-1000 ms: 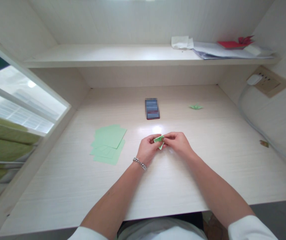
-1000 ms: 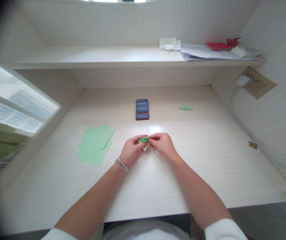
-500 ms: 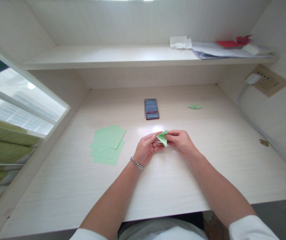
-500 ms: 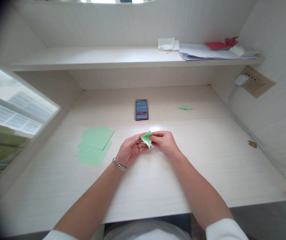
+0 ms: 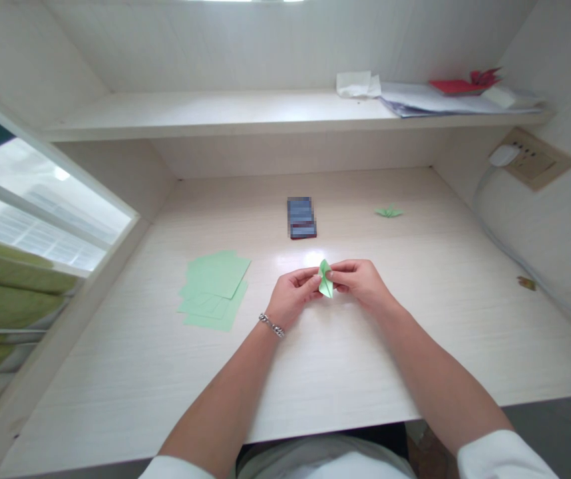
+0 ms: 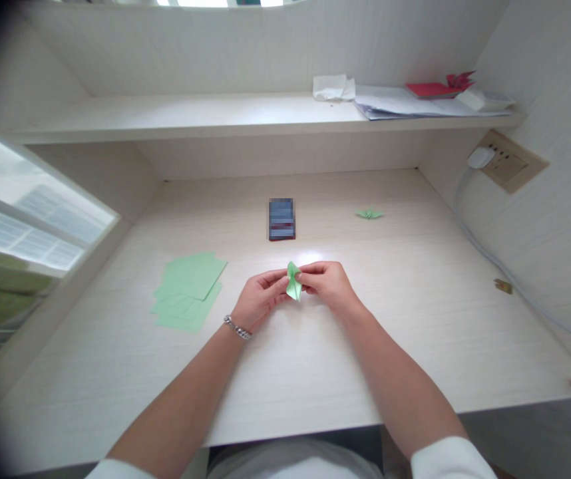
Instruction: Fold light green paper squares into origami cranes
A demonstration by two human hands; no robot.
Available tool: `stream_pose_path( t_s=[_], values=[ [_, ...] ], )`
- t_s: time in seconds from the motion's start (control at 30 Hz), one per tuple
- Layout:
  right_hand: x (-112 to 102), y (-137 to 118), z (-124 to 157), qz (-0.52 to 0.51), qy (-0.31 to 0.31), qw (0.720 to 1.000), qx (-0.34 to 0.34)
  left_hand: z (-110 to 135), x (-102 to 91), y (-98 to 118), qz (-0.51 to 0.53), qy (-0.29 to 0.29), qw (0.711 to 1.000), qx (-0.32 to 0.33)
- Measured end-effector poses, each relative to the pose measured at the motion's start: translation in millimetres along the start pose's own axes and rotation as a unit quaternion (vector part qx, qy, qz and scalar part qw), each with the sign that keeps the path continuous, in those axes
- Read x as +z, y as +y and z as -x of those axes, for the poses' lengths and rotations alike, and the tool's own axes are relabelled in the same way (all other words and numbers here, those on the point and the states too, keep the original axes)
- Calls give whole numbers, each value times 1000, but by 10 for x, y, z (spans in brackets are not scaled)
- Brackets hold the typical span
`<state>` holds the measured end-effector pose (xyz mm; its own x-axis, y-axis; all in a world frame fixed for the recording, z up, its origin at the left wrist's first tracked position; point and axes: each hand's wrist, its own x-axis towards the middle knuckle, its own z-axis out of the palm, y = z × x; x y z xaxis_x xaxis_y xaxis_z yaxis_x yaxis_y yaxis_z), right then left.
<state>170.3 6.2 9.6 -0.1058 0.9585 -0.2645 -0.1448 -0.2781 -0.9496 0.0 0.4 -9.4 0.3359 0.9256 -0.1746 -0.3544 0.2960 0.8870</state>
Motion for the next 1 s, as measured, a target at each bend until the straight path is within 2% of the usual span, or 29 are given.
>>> stream_pose_path(
  t_s=[0.17, 0.33, 0.67, 0.77, 0.93, 1.0],
  values=[
    [28, 19, 2, 19, 17, 1000, 3, -19, -1, -54, -57, 23, 998, 5],
    [63, 23, 4, 27, 28, 999, -2, -28, 41, -75, -83, 73, 993, 29],
    [156, 100, -11, -6, 59, 998, -9, -9, 95, -113, -180, 151, 969, 82],
    [166, 129, -24, -7, 68, 998, -16, -19, 84, -110, -158, 146, 974, 71],
    [139, 137, -37, -10, 66, 998, -17, -24, 70, -94, -34, 89, 995, 21],
    [132, 133, -34, -5, 64, 998, -14, -23, 69, -93, -19, 84, 996, 16]
  ],
)
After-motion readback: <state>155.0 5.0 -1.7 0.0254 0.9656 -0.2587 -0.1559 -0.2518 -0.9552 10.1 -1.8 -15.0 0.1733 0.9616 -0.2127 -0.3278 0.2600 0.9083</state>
